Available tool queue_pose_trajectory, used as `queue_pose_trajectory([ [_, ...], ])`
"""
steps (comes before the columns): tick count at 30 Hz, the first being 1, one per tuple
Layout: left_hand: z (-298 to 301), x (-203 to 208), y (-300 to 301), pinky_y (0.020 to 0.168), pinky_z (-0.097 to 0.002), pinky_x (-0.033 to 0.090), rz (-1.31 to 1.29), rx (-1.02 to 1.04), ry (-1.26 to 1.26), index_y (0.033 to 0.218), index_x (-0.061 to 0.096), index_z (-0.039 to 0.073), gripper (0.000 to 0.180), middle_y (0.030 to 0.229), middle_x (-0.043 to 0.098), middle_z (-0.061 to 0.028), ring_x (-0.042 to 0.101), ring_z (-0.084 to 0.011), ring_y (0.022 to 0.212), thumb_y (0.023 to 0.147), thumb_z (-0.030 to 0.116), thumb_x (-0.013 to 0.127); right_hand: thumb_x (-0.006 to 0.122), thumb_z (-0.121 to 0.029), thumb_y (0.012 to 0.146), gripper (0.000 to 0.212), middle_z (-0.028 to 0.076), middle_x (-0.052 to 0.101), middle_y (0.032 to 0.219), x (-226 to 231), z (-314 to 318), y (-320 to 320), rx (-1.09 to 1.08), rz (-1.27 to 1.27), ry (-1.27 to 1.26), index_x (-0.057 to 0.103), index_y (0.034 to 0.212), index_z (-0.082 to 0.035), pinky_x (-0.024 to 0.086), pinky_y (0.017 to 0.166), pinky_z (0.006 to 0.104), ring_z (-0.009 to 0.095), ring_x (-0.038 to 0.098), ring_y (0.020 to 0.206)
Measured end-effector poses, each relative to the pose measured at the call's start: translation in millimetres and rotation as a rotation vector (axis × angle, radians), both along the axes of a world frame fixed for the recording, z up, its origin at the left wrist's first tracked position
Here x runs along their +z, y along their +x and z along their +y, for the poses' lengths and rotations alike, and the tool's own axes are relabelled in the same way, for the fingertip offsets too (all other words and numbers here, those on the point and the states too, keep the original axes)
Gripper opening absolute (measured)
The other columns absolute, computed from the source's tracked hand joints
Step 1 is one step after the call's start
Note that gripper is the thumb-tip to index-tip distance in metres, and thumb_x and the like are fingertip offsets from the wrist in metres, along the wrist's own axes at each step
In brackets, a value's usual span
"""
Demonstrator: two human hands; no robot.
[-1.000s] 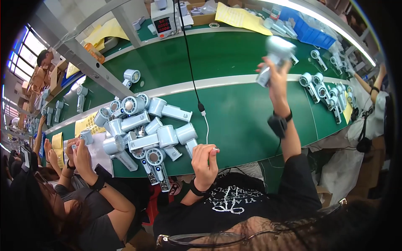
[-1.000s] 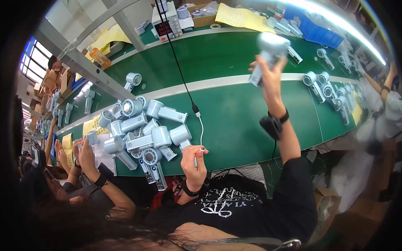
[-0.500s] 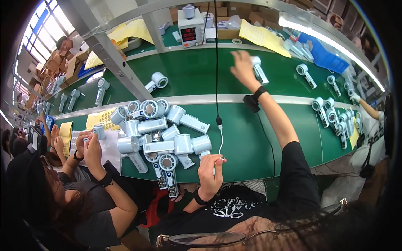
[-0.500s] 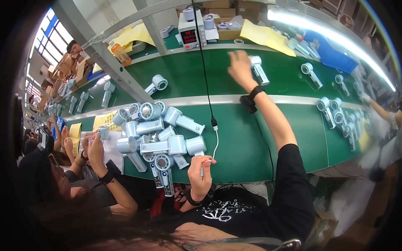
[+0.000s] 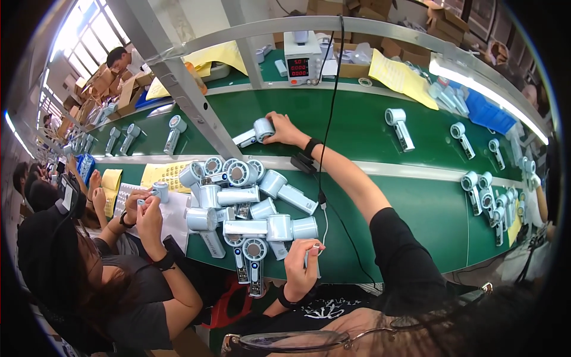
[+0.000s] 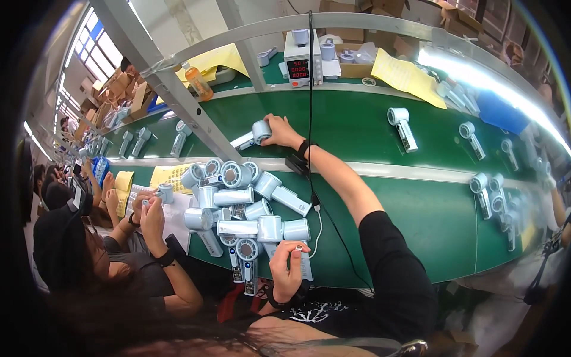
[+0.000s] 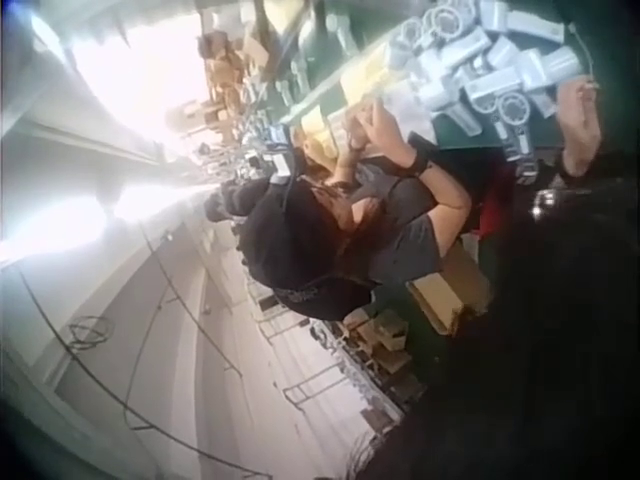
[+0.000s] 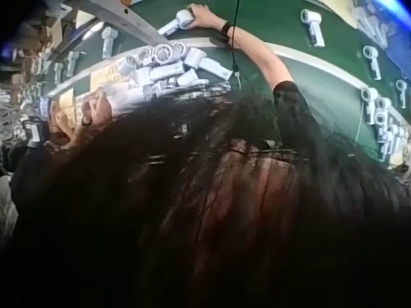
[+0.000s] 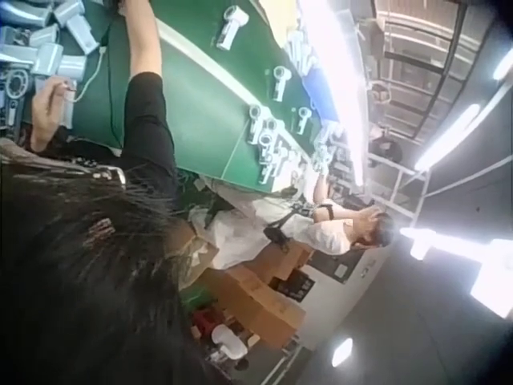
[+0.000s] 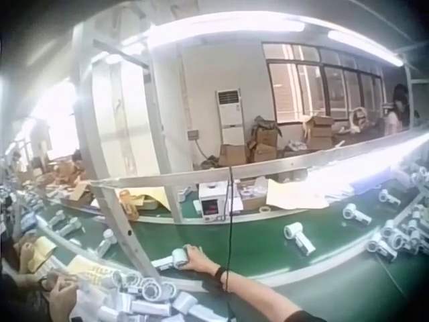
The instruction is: Testing and inspecting handheld fans on an assembly line.
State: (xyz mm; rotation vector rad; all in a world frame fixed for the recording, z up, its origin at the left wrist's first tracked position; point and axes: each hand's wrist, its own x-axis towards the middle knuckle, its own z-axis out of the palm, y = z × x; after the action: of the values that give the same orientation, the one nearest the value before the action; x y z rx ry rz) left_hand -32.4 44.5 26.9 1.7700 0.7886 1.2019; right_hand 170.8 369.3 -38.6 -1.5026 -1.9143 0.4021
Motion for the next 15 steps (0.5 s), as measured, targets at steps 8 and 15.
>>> queue_pose_trajectory([
  [8, -3, -4, 11, 0.074, -0.0299, 0.047, -0.035, -0.040, -0.050, 0.088, 0.058, -0.003, 0.015, 0.085, 0.063, -0.0120, 0.061, -0.0216, 0.078, 0.095, 0.006, 0.048, 0.082, -0.020, 0.070, 0.075, 0.014, 0.046, 0.124, 71, -154, 109, -0.339, 0.244, 0.394, 0.042, 0.132, -0.005, 0.050, 0.089, 0.0398, 0.028, 0.055, 0.110],
  [15, -23, -1, 36, 0.075, -0.0291, 0.047, -0.008, -0.221, -0.101, 0.087, 0.057, -0.003, 0.014, 0.085, 0.062, -0.0123, 0.061, -0.0216, 0.079, 0.095, 0.007, 0.050, 0.062, -0.017, 0.090, 0.068, 0.012, 0.041, 0.137, 102, -334, 105, -0.377, 1.127, 0.173, 0.023, 0.146, -0.016, 0.049, 0.093, 0.0415, 0.031, 0.053, 0.118],
])
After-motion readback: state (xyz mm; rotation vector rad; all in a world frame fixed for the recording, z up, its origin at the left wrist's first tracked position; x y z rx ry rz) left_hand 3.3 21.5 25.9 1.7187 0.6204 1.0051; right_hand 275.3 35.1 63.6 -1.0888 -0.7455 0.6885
